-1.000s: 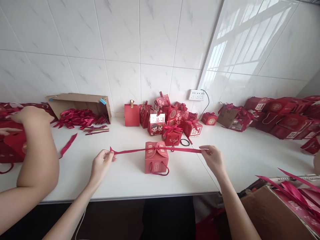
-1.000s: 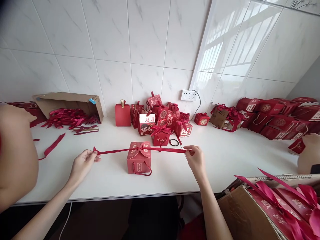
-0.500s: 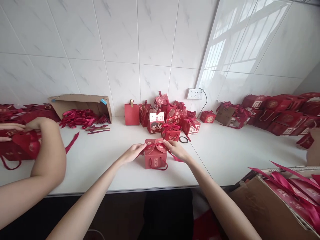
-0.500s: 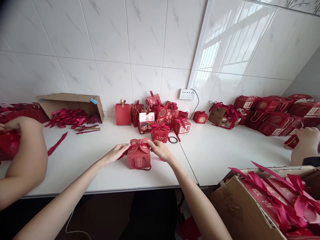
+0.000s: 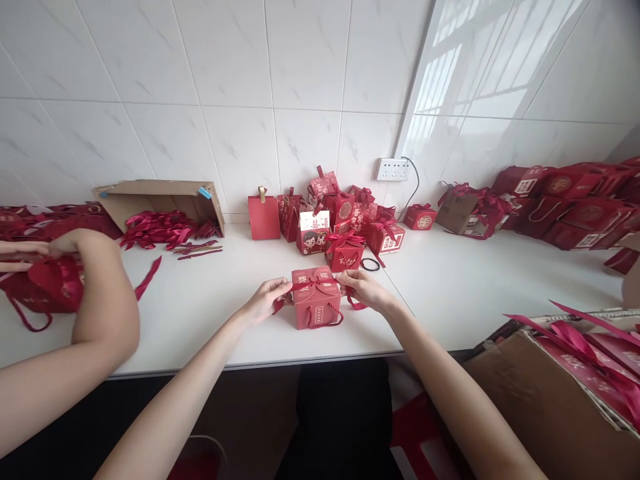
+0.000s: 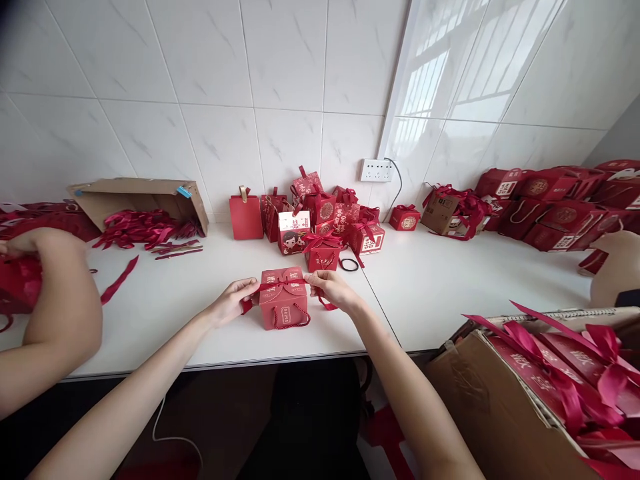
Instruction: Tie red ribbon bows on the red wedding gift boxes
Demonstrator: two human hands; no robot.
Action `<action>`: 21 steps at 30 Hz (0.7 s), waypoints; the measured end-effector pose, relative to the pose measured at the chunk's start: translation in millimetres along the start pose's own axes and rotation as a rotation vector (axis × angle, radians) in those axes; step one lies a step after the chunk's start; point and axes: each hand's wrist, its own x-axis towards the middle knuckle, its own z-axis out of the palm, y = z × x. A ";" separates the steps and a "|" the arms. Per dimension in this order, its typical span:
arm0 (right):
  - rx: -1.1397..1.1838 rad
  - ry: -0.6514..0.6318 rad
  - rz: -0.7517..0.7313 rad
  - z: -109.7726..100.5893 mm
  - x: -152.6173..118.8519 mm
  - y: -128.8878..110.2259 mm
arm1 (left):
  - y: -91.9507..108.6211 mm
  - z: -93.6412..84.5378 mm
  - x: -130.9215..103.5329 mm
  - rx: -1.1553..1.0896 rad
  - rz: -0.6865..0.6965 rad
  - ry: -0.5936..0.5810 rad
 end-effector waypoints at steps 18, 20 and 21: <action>-0.134 -0.096 0.094 -4.9 -43.8 -14.6 | 6.2 11.2 -20.8 0.098 -0.067 -0.029; -0.214 -0.121 0.087 -4.8 -47.2 -29.1 | 14.9 9.1 -22.3 0.177 -0.095 -0.027; -0.279 -0.139 0.082 -5.0 -48.8 -36.8 | 20.5 8.3 -23.5 0.225 -0.108 -0.031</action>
